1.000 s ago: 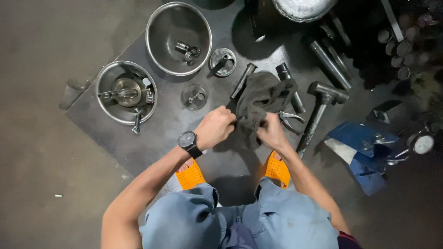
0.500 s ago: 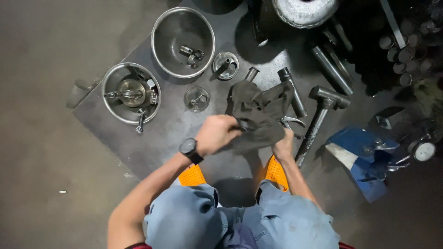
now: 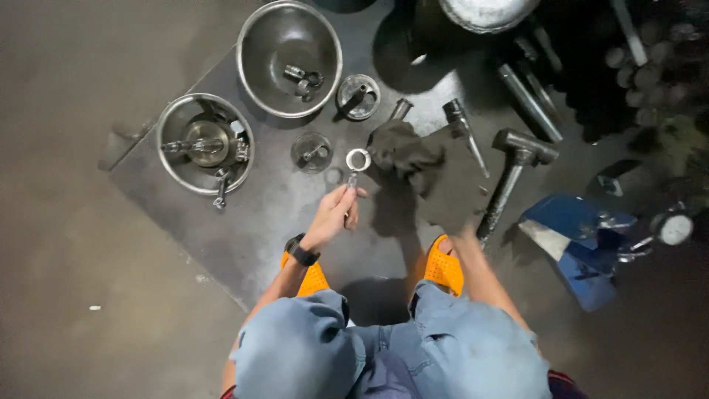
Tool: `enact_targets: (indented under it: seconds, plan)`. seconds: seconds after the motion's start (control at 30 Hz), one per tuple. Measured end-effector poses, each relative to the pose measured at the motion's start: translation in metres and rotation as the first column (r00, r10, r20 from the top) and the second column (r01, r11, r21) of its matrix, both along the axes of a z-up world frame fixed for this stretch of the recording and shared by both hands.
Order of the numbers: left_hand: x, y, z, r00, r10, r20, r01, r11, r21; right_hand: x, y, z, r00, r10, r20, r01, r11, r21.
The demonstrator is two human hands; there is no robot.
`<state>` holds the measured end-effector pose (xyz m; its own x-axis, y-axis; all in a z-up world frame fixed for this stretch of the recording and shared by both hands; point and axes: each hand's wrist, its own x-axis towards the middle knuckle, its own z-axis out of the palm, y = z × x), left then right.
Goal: The person cleans various metal parts on a workbench using a dark cloth. They wipe cylindrical rods, a wrench, and other small components, placing some into metal bowls. The person also uses a piece of glass to rub the surface of a wrench.
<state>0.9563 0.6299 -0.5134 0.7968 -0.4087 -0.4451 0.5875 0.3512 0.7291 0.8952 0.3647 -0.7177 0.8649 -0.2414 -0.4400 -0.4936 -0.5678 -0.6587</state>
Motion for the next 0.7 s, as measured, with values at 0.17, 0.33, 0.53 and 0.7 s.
enact_targets:
  seconds: [0.17, 0.33, 0.53, 0.7]
  plan:
    - [0.006, -0.043, -0.008, 0.913, -0.329, 0.240, 0.275, 0.932, 0.235, 0.090, 0.073, 0.211, 0.964, 0.035, 0.265, -0.111, 0.955, 0.277]
    - [0.011, -0.043, 0.020, 0.905, -0.362, 0.221, 0.306, 0.918, 0.252, 0.118, 0.052, 0.192, 0.972, -0.011, 0.236, -0.023, 0.990, 0.138]
    - [0.015, -0.025, 0.032, 0.971, -0.090, 0.220, 0.017, 0.950, 0.311, 0.119, 0.011, 0.180, 0.934, -0.269, 0.235, 0.126, 0.863, 0.489]
    - [0.016, -0.028, 0.011, 0.905, 0.046, 0.423, -0.268, 0.834, 0.482, 0.100, 0.030, 0.174, 0.985, 0.018, 0.174, -0.056, 0.975, 0.216]
